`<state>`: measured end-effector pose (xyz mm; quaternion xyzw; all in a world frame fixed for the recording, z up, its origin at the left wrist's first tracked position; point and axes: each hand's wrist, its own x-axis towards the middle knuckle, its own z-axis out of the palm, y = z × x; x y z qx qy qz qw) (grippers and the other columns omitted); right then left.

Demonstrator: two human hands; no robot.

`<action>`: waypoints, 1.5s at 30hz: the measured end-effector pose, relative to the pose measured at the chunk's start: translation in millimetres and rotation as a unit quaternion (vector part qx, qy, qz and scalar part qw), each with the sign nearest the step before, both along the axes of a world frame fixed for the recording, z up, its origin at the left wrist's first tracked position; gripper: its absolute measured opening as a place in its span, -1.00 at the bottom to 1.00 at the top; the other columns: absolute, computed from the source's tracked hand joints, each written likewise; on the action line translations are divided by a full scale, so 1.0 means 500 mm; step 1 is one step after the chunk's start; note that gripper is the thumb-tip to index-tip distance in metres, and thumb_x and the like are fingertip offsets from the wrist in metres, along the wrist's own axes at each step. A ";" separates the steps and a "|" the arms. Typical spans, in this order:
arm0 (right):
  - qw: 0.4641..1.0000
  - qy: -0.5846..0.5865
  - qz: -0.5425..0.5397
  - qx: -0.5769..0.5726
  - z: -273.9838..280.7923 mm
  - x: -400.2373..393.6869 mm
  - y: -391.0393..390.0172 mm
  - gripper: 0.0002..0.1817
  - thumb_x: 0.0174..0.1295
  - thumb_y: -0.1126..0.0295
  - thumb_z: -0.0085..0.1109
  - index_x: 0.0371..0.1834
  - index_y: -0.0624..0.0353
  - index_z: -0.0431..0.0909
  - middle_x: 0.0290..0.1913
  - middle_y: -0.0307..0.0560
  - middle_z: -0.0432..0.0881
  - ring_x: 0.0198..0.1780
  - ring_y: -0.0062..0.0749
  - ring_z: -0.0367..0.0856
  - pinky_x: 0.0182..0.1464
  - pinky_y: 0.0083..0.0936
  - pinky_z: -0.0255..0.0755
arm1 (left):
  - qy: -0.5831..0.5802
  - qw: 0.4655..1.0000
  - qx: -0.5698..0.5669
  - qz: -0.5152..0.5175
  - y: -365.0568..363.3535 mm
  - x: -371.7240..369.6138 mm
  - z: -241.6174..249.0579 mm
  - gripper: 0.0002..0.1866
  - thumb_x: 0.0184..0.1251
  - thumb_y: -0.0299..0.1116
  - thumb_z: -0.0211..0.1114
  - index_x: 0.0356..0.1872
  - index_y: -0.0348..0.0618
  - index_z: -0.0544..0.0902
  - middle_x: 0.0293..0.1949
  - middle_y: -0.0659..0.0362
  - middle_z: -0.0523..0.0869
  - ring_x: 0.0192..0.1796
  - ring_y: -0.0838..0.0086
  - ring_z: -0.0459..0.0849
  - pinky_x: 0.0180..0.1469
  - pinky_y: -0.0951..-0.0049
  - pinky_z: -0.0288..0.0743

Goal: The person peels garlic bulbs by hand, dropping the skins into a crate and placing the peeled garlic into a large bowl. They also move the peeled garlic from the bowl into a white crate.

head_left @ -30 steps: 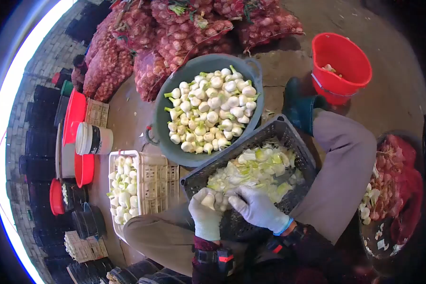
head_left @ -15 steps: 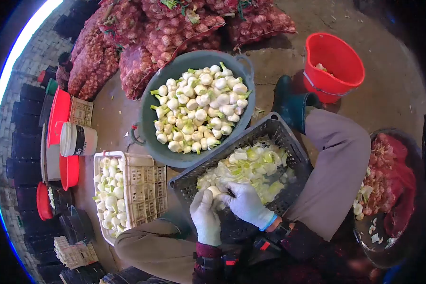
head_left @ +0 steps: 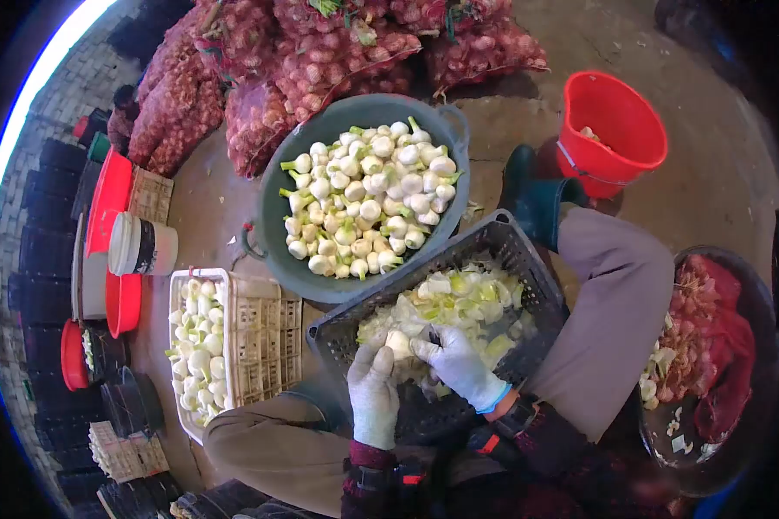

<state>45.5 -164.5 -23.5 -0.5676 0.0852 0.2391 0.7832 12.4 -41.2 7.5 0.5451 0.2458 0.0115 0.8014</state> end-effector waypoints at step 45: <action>0.970 0.224 -0.093 0.020 -0.120 0.067 -0.038 -0.66 0.46 0.29 -0.01 0.23 0.13 0.38 -0.05 -0.04 0.62 -0.36 -0.47 0.58 -0.49 -0.58 0.38 | 0.114 0.367 0.814 -0.437 0.451 0.644 -0.302 -0.80 0.24 -0.33 0.17 -0.14 -0.09 0.58 -0.12 0.10 0.60 -0.13 0.15 0.68 -0.16 0.10 0.55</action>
